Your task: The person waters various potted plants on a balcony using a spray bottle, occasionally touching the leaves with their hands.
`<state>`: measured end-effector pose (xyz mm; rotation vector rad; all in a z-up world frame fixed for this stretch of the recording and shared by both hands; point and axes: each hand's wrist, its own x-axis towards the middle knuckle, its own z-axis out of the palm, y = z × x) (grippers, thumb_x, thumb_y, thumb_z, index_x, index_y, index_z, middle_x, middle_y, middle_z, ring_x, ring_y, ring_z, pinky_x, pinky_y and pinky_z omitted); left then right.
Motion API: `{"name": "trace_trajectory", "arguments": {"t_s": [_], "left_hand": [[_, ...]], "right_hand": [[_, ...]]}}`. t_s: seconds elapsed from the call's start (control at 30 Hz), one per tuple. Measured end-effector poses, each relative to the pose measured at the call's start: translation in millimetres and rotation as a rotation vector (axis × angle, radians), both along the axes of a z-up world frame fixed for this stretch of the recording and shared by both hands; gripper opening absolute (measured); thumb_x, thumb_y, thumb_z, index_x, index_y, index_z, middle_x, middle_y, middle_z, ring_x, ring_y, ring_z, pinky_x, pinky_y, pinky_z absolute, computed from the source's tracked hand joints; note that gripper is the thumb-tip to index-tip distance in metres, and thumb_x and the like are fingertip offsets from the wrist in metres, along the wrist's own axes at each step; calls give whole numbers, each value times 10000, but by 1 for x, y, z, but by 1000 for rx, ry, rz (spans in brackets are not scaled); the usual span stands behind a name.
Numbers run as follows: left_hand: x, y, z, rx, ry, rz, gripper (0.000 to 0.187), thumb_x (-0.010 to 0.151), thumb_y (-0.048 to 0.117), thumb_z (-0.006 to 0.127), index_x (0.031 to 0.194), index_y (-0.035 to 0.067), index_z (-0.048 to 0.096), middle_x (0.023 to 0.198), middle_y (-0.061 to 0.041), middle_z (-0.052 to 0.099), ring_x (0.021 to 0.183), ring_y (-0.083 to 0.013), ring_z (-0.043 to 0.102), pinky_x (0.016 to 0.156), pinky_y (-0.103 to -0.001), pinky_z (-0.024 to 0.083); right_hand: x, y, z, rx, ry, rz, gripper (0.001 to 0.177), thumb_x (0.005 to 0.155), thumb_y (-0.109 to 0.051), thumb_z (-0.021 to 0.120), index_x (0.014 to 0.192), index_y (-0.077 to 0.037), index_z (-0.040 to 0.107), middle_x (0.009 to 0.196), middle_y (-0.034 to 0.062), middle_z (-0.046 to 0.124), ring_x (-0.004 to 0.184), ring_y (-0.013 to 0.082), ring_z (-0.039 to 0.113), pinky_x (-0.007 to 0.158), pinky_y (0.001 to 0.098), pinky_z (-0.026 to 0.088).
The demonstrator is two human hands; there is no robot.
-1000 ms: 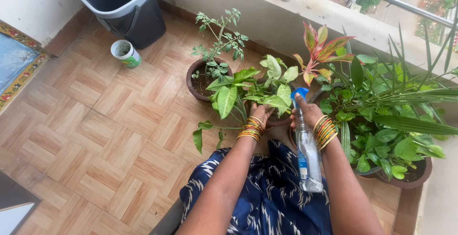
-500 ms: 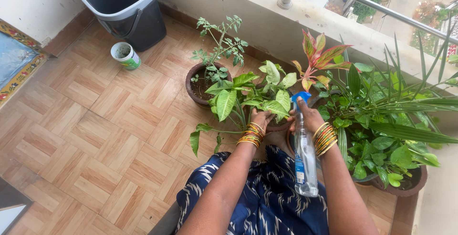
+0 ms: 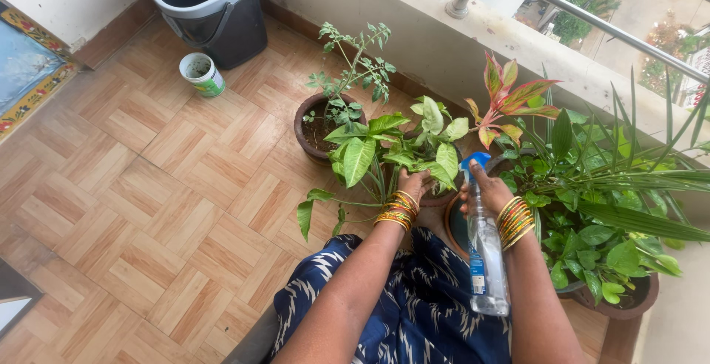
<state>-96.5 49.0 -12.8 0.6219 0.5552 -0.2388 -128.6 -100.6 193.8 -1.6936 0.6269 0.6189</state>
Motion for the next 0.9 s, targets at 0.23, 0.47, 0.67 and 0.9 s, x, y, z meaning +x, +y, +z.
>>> {"name": "trace_trajectory", "arguments": {"t_s": [0.23, 0.47, 0.67, 0.9], "left_hand": [[-1, -1, 5, -3, 29, -19, 964, 862, -24, 677, 1579, 29, 34, 1202, -203, 639, 997, -279, 689, 885, -410, 617], [-2, -2, -1, -7, -2, -29, 735, 865, 4, 694, 1461, 1, 264, 1176, -200, 626, 989, -298, 671, 880, -433, 613], [5, -2, -13, -3, 13, 2, 506, 887, 26, 633, 1340, 14, 409, 1181, -163, 626, 1019, -287, 654, 860, -463, 592], [9, 1, -20, -12, 3, 58, 434, 885, 3, 598, 1287, 5, 434, 1225, -189, 592, 1086, -316, 638, 915, -500, 589]], "right_hand": [[-3, 16, 7, 30, -51, 45, 678, 928, -646, 520, 974, 19, 649, 725, 131, 710, 517, 243, 665, 475, 388, 557], [-2, 23, -9, 50, -49, 59, 751, 980, -655, 537, 1013, 92, 609, 726, 143, 652, 529, 255, 673, 490, 400, 574], [3, 16, -10, 4, -66, 116, 706, 917, -664, 508, 987, 24, 651, 712, 129, 707, 520, 239, 676, 495, 388, 571], [-3, 2, 8, 2, -39, 7, 735, 944, -667, 547, 994, 62, 624, 722, 124, 672, 543, 245, 674, 514, 408, 575]]}}
